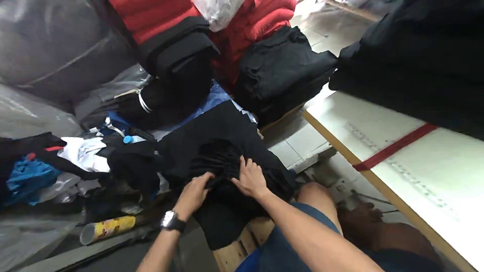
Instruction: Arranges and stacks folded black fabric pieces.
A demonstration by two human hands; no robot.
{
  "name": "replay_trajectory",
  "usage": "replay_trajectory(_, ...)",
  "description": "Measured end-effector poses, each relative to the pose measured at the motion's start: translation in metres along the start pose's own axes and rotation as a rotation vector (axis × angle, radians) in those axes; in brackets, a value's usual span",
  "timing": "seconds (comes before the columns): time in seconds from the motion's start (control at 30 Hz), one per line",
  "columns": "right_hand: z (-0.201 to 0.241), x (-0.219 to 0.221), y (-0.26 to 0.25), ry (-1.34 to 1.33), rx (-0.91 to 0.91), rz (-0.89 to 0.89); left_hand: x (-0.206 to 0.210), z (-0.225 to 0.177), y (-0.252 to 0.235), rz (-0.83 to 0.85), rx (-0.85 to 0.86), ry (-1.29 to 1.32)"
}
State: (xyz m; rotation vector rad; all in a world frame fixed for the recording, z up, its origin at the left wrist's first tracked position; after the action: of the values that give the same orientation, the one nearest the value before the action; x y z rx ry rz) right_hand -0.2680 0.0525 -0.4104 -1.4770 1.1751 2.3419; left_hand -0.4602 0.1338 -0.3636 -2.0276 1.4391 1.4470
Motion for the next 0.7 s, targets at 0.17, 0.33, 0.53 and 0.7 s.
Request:
replay_trajectory(0.17,0.002,-0.003,-0.009,0.024,0.014,0.037,-0.062,0.068,0.054,-0.335,-0.17,0.117)
replay_trajectory(0.33,0.001,-0.007,-0.007,-0.017,0.015,0.055,-0.015,-0.027,0.079,-0.806,0.018,0.039)
replay_trajectory(0.53,-0.004,0.0,-0.001,-0.016,0.005,0.051,0.165,-0.042,0.091,-0.007,-0.026,0.026)
replay_trajectory(0.7,-0.006,0.0,0.006,-0.021,-0.001,0.059,0.17,-0.039,0.094,-0.041,-0.068,-0.024)
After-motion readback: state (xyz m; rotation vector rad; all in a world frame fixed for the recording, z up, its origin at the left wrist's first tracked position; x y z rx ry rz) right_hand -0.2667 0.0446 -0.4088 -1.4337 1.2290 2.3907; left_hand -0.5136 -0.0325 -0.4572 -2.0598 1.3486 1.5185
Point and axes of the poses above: each hand's wrist, its own y-axis away from the middle knuckle, its own x-axis out of the palm, z = x × y, the point moved 6 cm from there along -y, towards the middle knuckle, and after that the axes turned 11 degrees about x, right-handed, at the moved point
